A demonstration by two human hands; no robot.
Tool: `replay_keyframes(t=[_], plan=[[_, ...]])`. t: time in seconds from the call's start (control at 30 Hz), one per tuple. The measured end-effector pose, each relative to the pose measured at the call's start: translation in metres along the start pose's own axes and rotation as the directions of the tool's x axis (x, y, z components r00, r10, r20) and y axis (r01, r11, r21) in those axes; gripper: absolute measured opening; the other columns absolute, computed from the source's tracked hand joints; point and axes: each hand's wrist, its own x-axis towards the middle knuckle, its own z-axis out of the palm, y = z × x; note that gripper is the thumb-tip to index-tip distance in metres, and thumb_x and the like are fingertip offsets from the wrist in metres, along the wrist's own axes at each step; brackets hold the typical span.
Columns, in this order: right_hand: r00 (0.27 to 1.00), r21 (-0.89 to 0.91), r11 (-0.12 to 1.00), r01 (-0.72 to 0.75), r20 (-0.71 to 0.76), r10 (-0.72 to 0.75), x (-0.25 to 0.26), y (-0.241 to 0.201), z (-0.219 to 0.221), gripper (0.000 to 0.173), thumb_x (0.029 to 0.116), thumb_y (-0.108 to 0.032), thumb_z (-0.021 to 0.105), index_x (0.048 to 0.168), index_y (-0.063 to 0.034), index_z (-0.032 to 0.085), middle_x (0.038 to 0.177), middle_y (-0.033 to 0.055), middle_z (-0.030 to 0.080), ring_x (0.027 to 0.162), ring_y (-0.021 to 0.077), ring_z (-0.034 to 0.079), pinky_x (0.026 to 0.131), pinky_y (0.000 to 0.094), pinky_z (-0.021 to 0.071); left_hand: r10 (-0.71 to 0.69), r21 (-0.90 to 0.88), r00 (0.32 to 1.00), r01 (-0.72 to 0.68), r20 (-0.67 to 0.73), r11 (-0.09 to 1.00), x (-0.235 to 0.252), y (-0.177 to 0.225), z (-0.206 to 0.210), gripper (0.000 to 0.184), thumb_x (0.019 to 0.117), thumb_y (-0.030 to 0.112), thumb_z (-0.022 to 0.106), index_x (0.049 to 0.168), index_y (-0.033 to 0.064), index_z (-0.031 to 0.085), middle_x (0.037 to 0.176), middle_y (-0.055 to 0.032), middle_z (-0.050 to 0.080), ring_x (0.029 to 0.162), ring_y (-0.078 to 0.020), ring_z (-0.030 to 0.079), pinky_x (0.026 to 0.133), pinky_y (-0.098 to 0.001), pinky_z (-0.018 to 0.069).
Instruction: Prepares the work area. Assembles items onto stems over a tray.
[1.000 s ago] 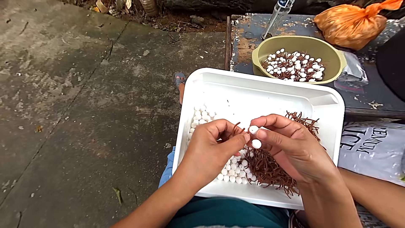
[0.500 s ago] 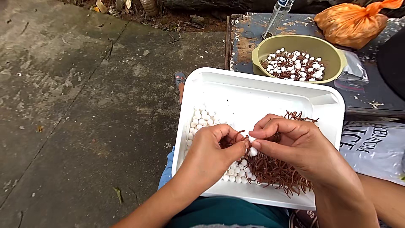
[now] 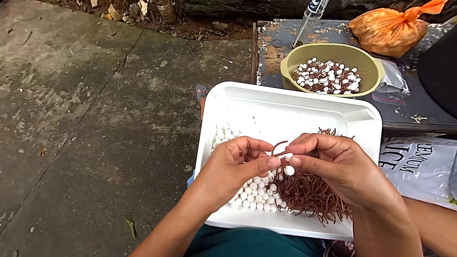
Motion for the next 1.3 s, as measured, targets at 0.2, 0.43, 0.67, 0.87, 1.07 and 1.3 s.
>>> replay_keyframes(t=[0.2, 0.43, 0.67, 0.87, 1.07, 1.3], plan=[[0.978, -0.067, 0.992, 0.107, -0.175, -0.117, 0.008, -0.020, -0.044, 0.012, 0.0911, -0.005, 0.072, 0.099, -0.0110, 0.077, 0.094, 0.0030, 0.076, 0.078, 0.0081, 0.072, 0.070, 0.0216, 0.0616, 0.128, 0.055, 0.986, -0.123, -0.110, 0.991, 0.004, -0.009, -0.007, 0.031, 0.0888, 0.023, 0.076, 0.117, 0.0092, 0.072, 0.097, -0.0042, 0.073, 0.083, -0.0132, 0.072, 0.073, -0.0245, 0.0608], [0.723, -0.525, 0.814, -0.251, -0.660, -0.203, 0.087, -0.015, -0.170, 0.017, 0.0940, -0.007, 0.072, 0.109, -0.0003, 0.070, 0.094, 0.0074, 0.068, 0.076, 0.0100, 0.063, 0.069, 0.0294, 0.0546, 0.190, 0.097, 0.971, -0.177, -0.145, 0.979, 0.003, -0.018, -0.023, 0.032, 0.0916, 0.024, 0.073, 0.118, 0.0055, 0.070, 0.103, -0.0062, 0.073, 0.085, -0.0161, 0.072, 0.070, -0.0273, 0.0618], [0.813, -0.725, 0.507, -0.466, -0.577, -0.077, 0.138, 0.050, -0.222, 0.014, 0.0939, -0.008, 0.072, 0.102, 0.0017, 0.076, 0.103, 0.0263, 0.071, 0.103, 0.0456, 0.065, 0.092, 0.0683, 0.0449, 0.165, 0.120, 0.975, -0.147, -0.149, 0.982, -0.006, -0.014, -0.031, 0.029, 0.0942, 0.021, 0.070, 0.119, 0.0049, 0.068, 0.107, -0.0041, 0.072, 0.086, -0.0140, 0.072, 0.070, -0.0266, 0.0614], [0.788, -0.707, 0.577, -0.409, -0.592, -0.166, 0.125, 0.027, -0.209, 0.034, 0.0959, -0.014, 0.072, 0.122, 0.0068, 0.069, 0.118, 0.0312, 0.066, 0.113, 0.0486, 0.061, 0.098, 0.0679, 0.0427, 0.181, 0.144, 0.971, -0.159, -0.155, 0.977, -0.002, -0.017, -0.033, 0.031, 0.0935, 0.028, 0.071, 0.117, 0.0080, 0.070, 0.105, -0.0053, 0.073, 0.084, -0.0149, 0.072, 0.068, -0.0262, 0.0614], [0.880, -0.742, 0.665, -0.086, -0.370, -0.299, 0.053, -0.046, -0.134, 0.011, 0.0948, -0.016, 0.072, 0.102, -0.0076, 0.071, 0.087, -0.0016, 0.067, 0.066, 0.0002, 0.056, 0.060, 0.0191, 0.0473, 0.145, 0.157, 0.982, -0.125, -0.122, 0.980, 0.005, -0.014, -0.025, 0.029, 0.0932, 0.030, 0.071, 0.114, 0.0109, 0.073, 0.102, -0.0060, 0.073, 0.083, -0.0140, 0.071, 0.068, -0.0242, 0.0597], [0.980, -0.952, 0.243, 0.187, 0.164, -0.114, 0.005, -0.007, -0.058, 0.014, 0.0759, -0.016, 0.087, 0.086, -0.0154, 0.077, 0.092, 0.0033, 0.064, 0.083, 0.0226, 0.066, 0.065, 0.0405, 0.0566, 0.128, 0.179, 0.988, -0.111, -0.091, 0.978, 0.007, -0.009, -0.018, 0.026, 0.0942, 0.029, 0.068, 0.113, 0.0129, 0.073, 0.100, -0.0038, 0.073, 0.083, -0.0126, 0.071, 0.070, -0.0228, 0.0591]])
